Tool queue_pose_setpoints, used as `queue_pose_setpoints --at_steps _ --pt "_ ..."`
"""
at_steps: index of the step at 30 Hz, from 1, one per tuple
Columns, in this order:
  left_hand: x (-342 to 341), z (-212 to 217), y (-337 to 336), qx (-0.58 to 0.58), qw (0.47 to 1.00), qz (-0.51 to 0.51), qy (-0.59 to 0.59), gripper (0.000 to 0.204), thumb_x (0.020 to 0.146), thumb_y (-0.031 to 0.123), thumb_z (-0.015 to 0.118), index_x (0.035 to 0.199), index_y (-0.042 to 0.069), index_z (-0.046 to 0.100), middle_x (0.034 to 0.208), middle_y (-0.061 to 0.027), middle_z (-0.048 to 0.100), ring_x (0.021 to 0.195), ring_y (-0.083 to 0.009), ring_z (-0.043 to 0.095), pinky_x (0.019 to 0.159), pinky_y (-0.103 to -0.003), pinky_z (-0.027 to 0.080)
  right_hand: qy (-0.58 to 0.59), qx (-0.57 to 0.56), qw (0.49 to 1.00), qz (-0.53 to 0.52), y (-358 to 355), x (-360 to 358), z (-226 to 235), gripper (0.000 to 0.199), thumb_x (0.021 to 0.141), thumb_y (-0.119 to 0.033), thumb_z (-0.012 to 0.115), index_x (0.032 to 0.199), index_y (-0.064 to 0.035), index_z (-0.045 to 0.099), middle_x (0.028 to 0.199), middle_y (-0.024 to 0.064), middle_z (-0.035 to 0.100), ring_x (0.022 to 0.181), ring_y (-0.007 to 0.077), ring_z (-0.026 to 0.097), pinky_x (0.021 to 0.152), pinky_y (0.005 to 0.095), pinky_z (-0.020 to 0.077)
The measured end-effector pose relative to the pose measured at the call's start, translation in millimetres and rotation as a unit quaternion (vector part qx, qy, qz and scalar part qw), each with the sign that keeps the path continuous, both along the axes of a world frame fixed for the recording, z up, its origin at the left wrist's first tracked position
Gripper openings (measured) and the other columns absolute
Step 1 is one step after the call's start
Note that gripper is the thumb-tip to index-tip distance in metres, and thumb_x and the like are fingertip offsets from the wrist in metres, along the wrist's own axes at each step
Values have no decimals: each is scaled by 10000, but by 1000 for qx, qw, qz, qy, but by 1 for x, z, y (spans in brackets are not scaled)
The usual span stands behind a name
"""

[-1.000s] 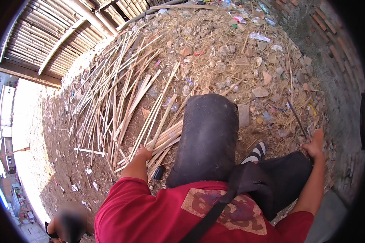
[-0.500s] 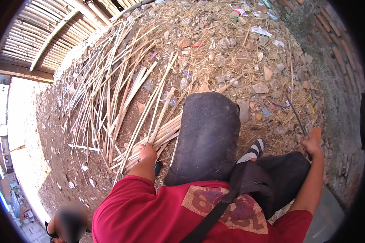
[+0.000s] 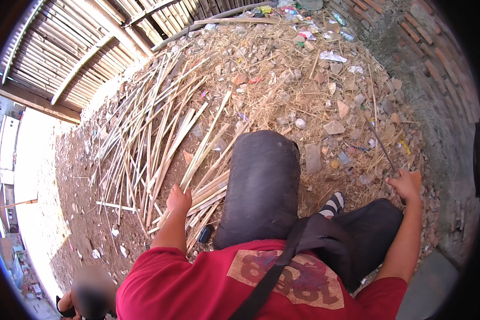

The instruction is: The person holds a thin strip of bamboo and shaves the bark off using a machete, repeating the scraping motion along the length of the wood while seated outdoors.

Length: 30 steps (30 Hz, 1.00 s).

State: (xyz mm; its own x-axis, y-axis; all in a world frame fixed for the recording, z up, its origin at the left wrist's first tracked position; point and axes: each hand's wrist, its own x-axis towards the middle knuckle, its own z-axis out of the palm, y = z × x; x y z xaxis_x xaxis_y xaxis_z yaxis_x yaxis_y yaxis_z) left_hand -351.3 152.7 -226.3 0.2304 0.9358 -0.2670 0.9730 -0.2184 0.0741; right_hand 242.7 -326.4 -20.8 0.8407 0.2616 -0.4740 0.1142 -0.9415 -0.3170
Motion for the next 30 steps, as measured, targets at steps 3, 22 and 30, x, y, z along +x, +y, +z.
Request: queue_pose_setpoints --at_steps 3,22,30 --pt "-1 39 10 44 998 -11 -46 506 1004 387 583 1341 15 520 1292 -250 611 1148 -437 626 938 -524 517 -29 36 999 24 -4 -2 9 820 758 -296 843 1380 137 528 1058 199 709 893 274 703 808 383 544" --pt "292 286 -107 -447 774 -278 -352 370 1095 399 497 1200 70 629 776 54 496 587 -56 422 523 -219 345 -208 342 895 198 94 -69 77 233 786 -241 783 868 -55 669 696 135 643 669 323 653 643 444 502" --pt "338 255 -148 -721 563 -246 -319 305 906 228 798 1043 153 536 761 78 455 565 -39 370 473 -207 236 -250 268 910 190 62 -47 63 194 743 -246 741 875 -121 676 759 130 681 786 366 694 695 502 539"
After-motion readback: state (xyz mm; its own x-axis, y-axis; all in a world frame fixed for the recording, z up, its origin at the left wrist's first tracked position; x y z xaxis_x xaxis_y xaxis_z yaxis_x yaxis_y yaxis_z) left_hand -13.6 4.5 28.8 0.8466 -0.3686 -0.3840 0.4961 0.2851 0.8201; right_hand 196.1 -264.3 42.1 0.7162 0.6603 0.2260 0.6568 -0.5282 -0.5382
